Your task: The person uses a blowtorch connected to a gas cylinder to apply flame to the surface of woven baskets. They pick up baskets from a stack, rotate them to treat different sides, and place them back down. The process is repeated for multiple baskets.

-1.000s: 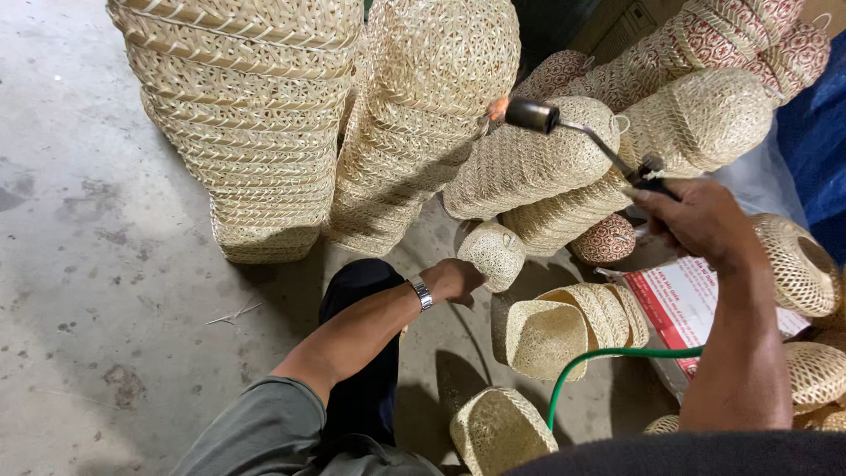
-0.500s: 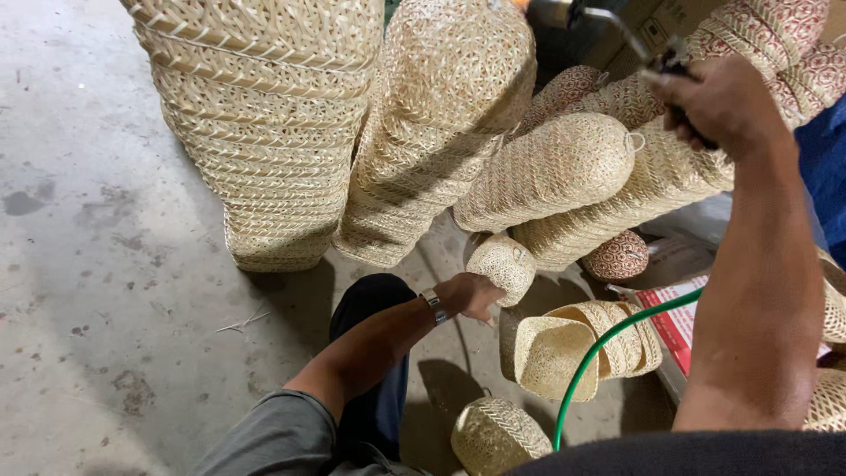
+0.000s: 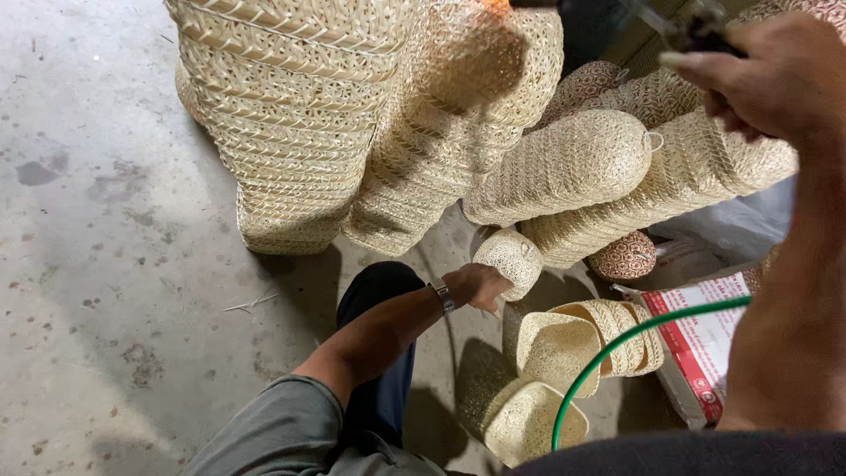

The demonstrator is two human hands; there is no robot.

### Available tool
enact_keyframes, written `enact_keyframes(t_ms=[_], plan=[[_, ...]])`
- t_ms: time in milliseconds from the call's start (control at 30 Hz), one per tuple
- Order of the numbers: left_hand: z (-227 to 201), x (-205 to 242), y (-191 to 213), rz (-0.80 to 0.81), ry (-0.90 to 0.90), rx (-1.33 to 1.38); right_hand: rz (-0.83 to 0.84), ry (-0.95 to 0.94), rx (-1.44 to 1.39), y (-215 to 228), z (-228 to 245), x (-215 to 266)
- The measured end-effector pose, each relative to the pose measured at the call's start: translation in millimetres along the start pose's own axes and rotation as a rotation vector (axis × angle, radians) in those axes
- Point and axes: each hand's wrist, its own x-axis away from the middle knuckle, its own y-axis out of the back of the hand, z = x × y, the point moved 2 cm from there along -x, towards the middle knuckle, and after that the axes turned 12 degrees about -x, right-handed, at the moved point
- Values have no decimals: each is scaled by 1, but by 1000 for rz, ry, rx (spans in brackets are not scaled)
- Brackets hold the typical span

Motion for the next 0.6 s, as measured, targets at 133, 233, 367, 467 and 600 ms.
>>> enact_keyframes(t_ms=[133, 233, 367, 467, 600], plan=[[-6, 11, 9, 20, 10, 13, -113, 314, -4, -27, 35, -18], [-8, 7, 7, 107, 82, -1, -223, 548, 99, -46, 59, -25], [1, -12, -13, 89, 62, -38, -283, 745, 180, -52, 75, 0], [10, -18, -26, -68, 7, -36, 31, 179, 169, -50, 72, 28], [17, -3, -32, -179, -20, -39, 84, 152, 113, -49, 58, 87]])
